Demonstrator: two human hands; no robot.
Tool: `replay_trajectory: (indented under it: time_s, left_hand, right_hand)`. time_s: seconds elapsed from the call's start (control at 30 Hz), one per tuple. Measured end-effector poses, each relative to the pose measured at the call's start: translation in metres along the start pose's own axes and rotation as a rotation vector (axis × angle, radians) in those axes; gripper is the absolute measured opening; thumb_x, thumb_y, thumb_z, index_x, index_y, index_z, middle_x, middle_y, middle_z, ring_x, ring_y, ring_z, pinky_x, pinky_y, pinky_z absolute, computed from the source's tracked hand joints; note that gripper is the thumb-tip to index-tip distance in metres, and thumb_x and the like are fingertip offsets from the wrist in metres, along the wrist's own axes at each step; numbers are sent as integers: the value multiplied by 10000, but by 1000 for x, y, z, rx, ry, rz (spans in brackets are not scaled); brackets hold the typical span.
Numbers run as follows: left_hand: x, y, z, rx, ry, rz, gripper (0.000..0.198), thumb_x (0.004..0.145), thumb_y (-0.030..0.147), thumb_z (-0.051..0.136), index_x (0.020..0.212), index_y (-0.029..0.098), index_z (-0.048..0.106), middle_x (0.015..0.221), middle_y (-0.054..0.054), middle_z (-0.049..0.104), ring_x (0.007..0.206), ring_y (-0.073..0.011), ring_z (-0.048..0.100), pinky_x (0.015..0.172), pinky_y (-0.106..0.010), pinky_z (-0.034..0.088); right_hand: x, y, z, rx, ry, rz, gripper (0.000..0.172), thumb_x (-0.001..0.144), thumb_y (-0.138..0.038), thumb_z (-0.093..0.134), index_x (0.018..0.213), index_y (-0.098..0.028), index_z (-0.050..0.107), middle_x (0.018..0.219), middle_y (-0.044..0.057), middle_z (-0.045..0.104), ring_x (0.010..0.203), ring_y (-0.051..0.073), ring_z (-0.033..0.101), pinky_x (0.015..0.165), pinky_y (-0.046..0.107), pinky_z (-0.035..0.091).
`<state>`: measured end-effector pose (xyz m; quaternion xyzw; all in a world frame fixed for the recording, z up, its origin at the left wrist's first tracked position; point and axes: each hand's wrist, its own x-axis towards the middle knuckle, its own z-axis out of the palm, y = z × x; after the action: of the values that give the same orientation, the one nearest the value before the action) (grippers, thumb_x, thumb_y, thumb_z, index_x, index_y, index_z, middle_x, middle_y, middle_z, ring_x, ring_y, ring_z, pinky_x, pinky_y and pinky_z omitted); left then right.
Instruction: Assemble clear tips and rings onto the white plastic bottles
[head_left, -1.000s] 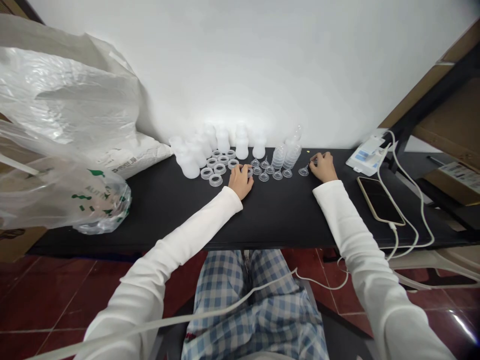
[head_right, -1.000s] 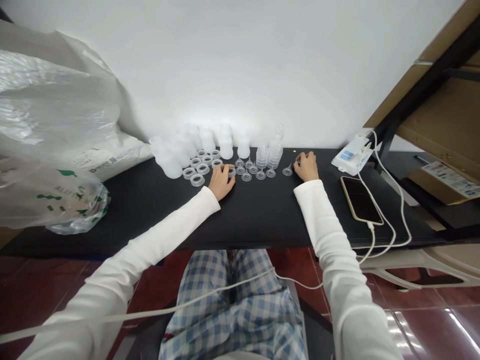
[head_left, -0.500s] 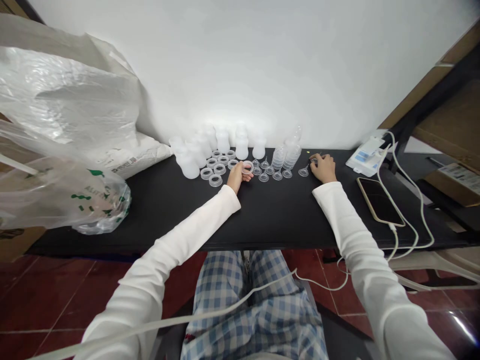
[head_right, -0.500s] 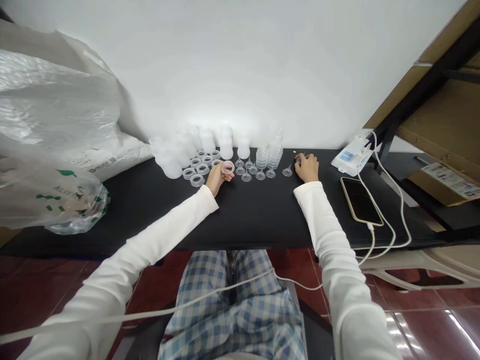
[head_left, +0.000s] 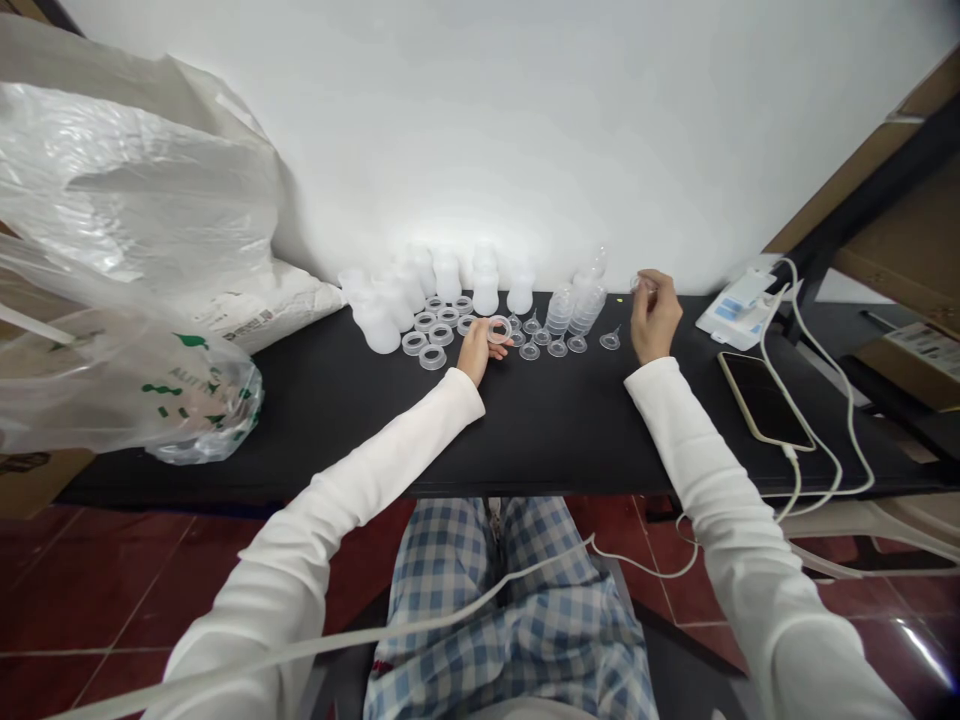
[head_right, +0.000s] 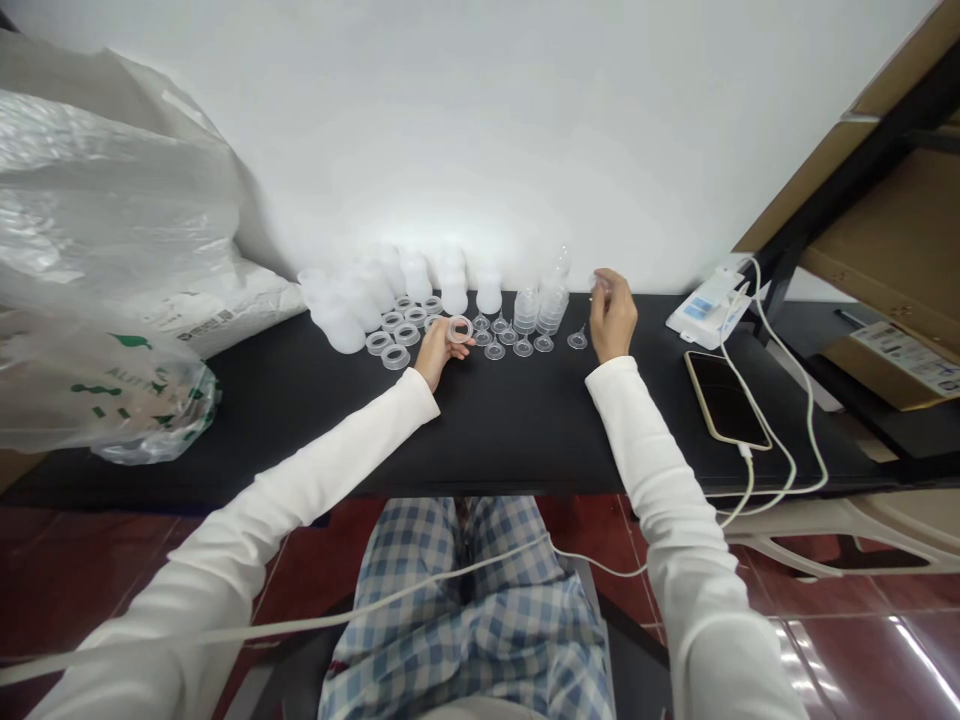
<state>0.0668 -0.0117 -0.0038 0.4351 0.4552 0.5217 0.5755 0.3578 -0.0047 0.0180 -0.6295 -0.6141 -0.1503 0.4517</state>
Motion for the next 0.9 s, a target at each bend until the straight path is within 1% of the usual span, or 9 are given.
replay_trajectory:
  time_s: [0.1,0.17,0.27,0.33,0.4,0.47,0.57,0.73,0.9]
  left_hand:
    - [-2,0,2,-3,-4,21,311,999,485,478,962,187,558,712,-22,702,527,-96,591,555,-213,474]
    - [-4,0,3,-10,-11,37,272,1004,456,494,994,192,557,746,-12,703,557,-89,616,559,-199,484]
    - [-6,1,3,-13,-18,67,245,1004,438,516,1050,202,563,804,3,686,613,-86,652,575,-190,507]
    - [-7,1,3,-19,-42,91,243,1005,432,519,1086,209,564,829,4,677,639,-90,664,584,-194,526]
    - [-8,0,3,-21,-89,113,252,998,441,529,1110,218,560,842,4,676,656,-96,671,585,-197,534]
    - [-8,-1,3,-8,-147,130,275,981,466,554,1122,230,557,842,9,672,664,-99,674,581,-198,533]
    - [-7,-4,4,11,-217,157,292,965,469,575,1141,237,545,858,14,669,667,-94,677,579,-195,532]
    - [-6,-8,5,34,-295,182,307,940,426,608,1165,229,541,873,12,676,653,-84,672,579,-191,523]
    - [-4,-13,3,30,-376,221,407,847,335,709,1193,230,523,840,23,687,663,-98,679,588,-201,516]
  right_hand:
    - [-18,-38,6,92,-80,-101,497,1057,-447,254,1238,-173,627,1115,145,714,812,208,678,827,364,542]
    - [-34,-64,14,174,-238,-237,460,1049,-455,321,1195,-195,671,1064,121,748,773,194,686,794,327,546]
    - [-52,-98,25,292,-470,-422,408,1045,-406,369,1215,-213,687,1059,89,772,803,183,705,792,295,546]
    - [-57,-110,30,335,-548,-475,380,1043,-384,390,1215,-221,687,1115,84,767,849,181,708,793,281,540]
    - [-59,-114,34,372,-551,-451,350,1042,-372,407,1219,-225,670,1088,73,761,817,168,692,764,272,527]
    - [-58,-111,38,419,-518,-370,326,1029,-394,447,1233,-213,626,925,42,734,704,151,649,685,262,502]
    - [-58,-104,44,491,-473,-221,375,984,-474,524,1231,-191,535,704,-41,584,552,131,551,571,246,431]
    - [-57,-100,46,480,-373,-82,437,935,-549,576,1189,-213,463,640,-90,440,527,133,495,575,257,393]
    - [-56,-100,44,458,-410,-48,407,931,-534,580,1157,-213,472,657,-80,462,542,138,507,570,262,362]
